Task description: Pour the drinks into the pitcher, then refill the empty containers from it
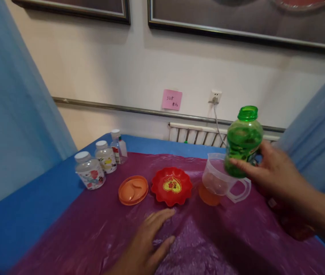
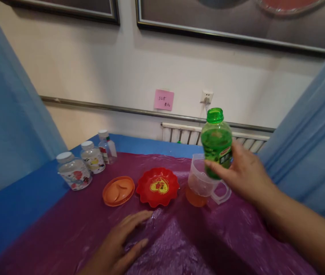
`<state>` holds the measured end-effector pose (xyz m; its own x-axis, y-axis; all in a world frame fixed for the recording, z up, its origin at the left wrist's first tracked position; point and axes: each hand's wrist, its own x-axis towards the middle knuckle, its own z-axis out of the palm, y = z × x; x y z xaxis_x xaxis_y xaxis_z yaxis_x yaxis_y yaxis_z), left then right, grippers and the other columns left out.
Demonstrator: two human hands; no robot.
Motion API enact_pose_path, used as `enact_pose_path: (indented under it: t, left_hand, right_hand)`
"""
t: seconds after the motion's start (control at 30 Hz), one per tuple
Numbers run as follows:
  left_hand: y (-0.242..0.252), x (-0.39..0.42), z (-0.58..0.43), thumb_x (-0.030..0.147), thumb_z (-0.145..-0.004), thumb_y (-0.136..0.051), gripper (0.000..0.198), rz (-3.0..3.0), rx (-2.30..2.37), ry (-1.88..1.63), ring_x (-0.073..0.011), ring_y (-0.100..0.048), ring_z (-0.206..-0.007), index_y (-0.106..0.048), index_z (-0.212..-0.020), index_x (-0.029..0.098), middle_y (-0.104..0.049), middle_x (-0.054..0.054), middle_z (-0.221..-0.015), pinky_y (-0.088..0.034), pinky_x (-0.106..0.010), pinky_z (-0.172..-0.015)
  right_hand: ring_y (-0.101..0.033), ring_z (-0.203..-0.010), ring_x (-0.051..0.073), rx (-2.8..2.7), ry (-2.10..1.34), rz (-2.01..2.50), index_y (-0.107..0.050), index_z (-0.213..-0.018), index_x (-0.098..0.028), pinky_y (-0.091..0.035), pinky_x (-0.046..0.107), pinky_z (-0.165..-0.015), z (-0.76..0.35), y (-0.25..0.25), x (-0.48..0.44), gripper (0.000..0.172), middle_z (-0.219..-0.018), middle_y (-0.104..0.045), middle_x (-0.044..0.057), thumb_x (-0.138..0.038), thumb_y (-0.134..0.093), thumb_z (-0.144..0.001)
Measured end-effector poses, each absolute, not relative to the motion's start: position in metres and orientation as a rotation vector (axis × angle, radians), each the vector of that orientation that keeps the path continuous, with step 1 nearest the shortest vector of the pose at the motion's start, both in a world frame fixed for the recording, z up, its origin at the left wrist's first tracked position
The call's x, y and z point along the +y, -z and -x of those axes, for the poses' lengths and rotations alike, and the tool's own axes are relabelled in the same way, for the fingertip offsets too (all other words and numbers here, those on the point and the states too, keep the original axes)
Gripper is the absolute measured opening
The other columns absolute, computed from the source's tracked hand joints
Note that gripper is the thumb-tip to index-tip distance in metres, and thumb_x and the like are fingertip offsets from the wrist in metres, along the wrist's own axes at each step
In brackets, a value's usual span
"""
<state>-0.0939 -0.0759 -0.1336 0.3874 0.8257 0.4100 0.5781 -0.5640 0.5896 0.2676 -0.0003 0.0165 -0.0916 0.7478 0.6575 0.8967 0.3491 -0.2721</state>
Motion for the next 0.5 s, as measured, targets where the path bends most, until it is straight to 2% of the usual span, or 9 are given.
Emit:
enact_pose_path:
  t: [0.03, 0.07, 0.13, 0.17, 0.2, 0.27, 0.33, 0.43, 0.5]
  left_hand:
    - [0.124, -0.075, 0.091, 0.035, -0.093, -0.069, 0.052, -2.189, 1.253, -1.013, -0.0248, -0.069, -0.126, -0.058, -0.144, 0.033, -0.069, -0.006, -0.141, -0.058, -0.038, -0.105]
    - [0.116, -0.074, 0.088, 0.039, -0.093, -0.069, 0.056, -2.069, 1.263, -1.059, -0.0263, -0.068, -0.127, -0.056, -0.147, 0.03, -0.067, -0.009, -0.143, -0.058, -0.04, -0.105]
    - [0.1, -0.074, 0.083, 0.046, -0.09, -0.071, 0.067, -1.842, 1.219, -1.16, -0.0297, -0.067, -0.128, -0.05, -0.151, 0.026, -0.064, -0.012, -0.147, -0.058, -0.043, -0.105]
    - [0.095, -0.075, 0.081, 0.048, -0.089, -0.072, 0.072, -1.757, 1.183, -1.185, -0.0311, -0.066, -0.129, -0.049, -0.152, 0.023, -0.063, -0.014, -0.147, -0.058, -0.043, -0.105]
    - [0.091, -0.076, 0.081, 0.049, -0.087, -0.073, 0.073, -1.695, 1.166, -1.196, -0.0319, -0.066, -0.128, -0.051, -0.151, 0.021, -0.064, -0.015, -0.146, -0.058, -0.044, -0.105]
    - [0.088, -0.079, 0.085, 0.047, -0.082, -0.075, 0.068, -1.636, 1.217, -1.195, -0.0321, -0.069, -0.123, -0.058, -0.141, 0.017, -0.07, -0.015, -0.138, -0.058, -0.045, -0.105]
    - [0.088, -0.082, 0.099, 0.046, -0.077, -0.077, 0.058, -1.617, 1.378, -1.194, -0.0312, -0.074, -0.11, -0.067, -0.126, 0.016, -0.077, -0.013, -0.123, -0.06, -0.045, -0.1]
    - [0.086, -0.079, 0.138, 0.049, -0.069, -0.08, 0.053, -1.543, 1.714, -1.278, -0.0309, -0.077, -0.093, -0.07, -0.109, 0.017, -0.081, -0.01, -0.104, -0.064, -0.044, -0.087]
    - [0.082, -0.068, 0.173, 0.052, -0.066, -0.082, 0.057, -1.433, 1.983, -1.423, -0.032, -0.077, -0.092, -0.068, -0.109, 0.017, -0.08, -0.011, -0.105, -0.064, -0.043, -0.084]
  right_hand:
    - [-0.071, -0.078, 0.031, -1.859, -0.032, 1.284, -0.066, -0.114, -0.024, -0.058, 0.044, -0.065, -0.245, -0.005, -0.008, 0.044, -0.093, -0.074, 0.01, -0.054, -0.076, -0.083]
    - [-0.073, -0.09, 0.031, -1.848, -0.333, 1.164, -0.063, -0.122, -0.026, -0.06, 0.046, -0.074, -0.221, 0.009, -0.016, 0.045, -0.106, -0.075, 0.01, -0.049, -0.076, -0.085]
    - [-0.073, -0.106, 0.029, -1.808, -0.848, 0.973, -0.053, -0.138, -0.027, -0.061, 0.046, -0.088, -0.172, 0.036, -0.029, 0.062, -0.124, -0.072, 0.009, -0.038, -0.078, -0.083]
    - [-0.071, -0.112, 0.029, -1.784, -0.994, 0.921, -0.049, -0.142, -0.027, -0.059, 0.047, -0.094, -0.149, 0.049, -0.034, 0.069, -0.128, -0.071, 0.008, -0.035, -0.08, -0.081]
    - [-0.068, -0.119, 0.028, -1.794, -1.08, 0.89, -0.048, -0.144, -0.026, -0.056, 0.048, -0.102, -0.129, 0.059, -0.037, 0.074, -0.132, -0.069, 0.008, -0.031, -0.082, -0.079]
    - [-0.067, -0.12, 0.028, -1.831, -1.175, 0.838, -0.052, -0.142, -0.025, -0.053, 0.048, -0.106, -0.097, 0.074, -0.042, 0.069, -0.128, -0.071, 0.007, -0.025, -0.079, -0.078]
    - [-0.064, -0.125, 0.029, -1.884, -1.194, 0.771, -0.053, -0.144, -0.024, -0.049, 0.05, -0.111, -0.077, 0.085, -0.045, 0.069, -0.134, -0.068, 0.009, -0.025, -0.077, -0.079]
    - [-0.041, -0.148, 0.035, -2.001, -1.149, 0.781, -0.041, -0.157, -0.023, -0.036, 0.057, -0.121, -0.069, 0.102, -0.052, 0.092, -0.161, -0.044, 0.016, -0.038, -0.082, -0.077]
    - [-0.031, -0.154, 0.035, -2.058, -1.15, 0.856, -0.04, -0.16, -0.028, -0.029, 0.059, -0.124, -0.075, 0.119, -0.06, 0.093, -0.168, -0.033, 0.012, -0.042, -0.082, -0.078]
